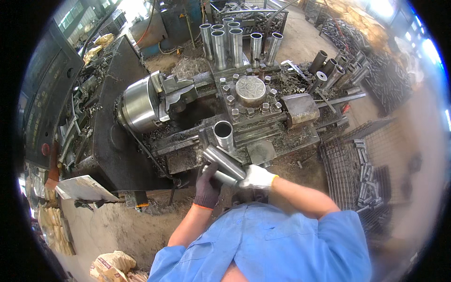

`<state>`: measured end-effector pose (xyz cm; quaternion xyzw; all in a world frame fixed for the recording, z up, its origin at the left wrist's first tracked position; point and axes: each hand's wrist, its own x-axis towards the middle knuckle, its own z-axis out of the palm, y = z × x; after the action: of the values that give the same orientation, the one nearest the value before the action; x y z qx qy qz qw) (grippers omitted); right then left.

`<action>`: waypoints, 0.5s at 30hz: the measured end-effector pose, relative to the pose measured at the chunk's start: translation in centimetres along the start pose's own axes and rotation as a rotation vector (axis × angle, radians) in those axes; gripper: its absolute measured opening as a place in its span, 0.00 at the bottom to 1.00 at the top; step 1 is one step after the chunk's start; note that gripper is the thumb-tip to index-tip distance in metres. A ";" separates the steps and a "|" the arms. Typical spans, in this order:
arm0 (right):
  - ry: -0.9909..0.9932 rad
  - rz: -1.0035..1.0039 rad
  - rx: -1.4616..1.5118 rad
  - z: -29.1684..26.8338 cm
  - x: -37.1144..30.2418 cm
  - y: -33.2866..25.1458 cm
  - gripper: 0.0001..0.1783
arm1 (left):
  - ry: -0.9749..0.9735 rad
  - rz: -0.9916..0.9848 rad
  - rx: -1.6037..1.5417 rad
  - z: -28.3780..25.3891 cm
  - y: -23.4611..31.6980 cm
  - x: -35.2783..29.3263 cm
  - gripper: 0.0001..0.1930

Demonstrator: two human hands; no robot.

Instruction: The person repeatedly loads hollow metal cylinders into a lathe chuck, secures them, and removes them after processing. They place the processed cylinders into a wire basket. The person also uses a long metal bar to adjust the chuck.

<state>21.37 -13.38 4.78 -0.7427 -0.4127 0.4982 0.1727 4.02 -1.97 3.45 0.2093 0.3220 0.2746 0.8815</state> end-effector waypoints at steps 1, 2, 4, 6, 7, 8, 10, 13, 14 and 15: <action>-0.003 -0.024 0.050 0.0 0.1 0.5 0.39 | 0.039 0.000 -0.074 -1.0 -0.1 0.2 0.17; -0.031 -0.166 0.140 -0.1 0.0 0.7 0.39 | 0.027 -0.038 -0.248 -1.9 -0.4 0.0 0.16; -0.169 -0.161 0.163 -0.6 -0.4 0.9 0.42 | 0.076 -0.134 -0.248 -3.5 -0.1 -0.3 0.22; -0.093 -0.232 0.099 -1.6 -1.1 0.7 0.42 | 0.026 -0.154 -0.135 -4.4 0.6 -1.1 0.30; 0.066 -0.513 0.103 -2.4 -1.5 0.6 0.34 | 0.034 -0.179 -0.140 -4.3 1.1 -1.6 0.31; 0.184 -0.502 0.064 -3.3 -1.9 0.5 0.30 | 0.020 -0.076 -0.011 -3.9 1.5 -2.1 0.31; 0.212 -0.394 0.833 -5.4 -2.7 0.5 0.23 | 0.002 0.146 0.326 -2.3 2.2 -2.4 0.33; 0.573 -0.355 0.072 -8.1 -3.8 1.0 0.27 | -0.013 0.309 0.450 1.7 2.2 0.2 0.37; 0.570 -0.304 0.042 -8.6 -4.3 1.1 0.29 | -0.042 0.390 0.521 2.9 2.5 2.0 0.37; 0.548 -0.282 0.054 -8.9 -4.9 1.2 0.30 | -0.067 0.474 0.588 4.1 2.7 3.8 0.38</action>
<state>28.93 -16.62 10.83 -0.7799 -0.4363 0.2614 0.3649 8.30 1.62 6.05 0.5312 0.3006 0.3598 0.7057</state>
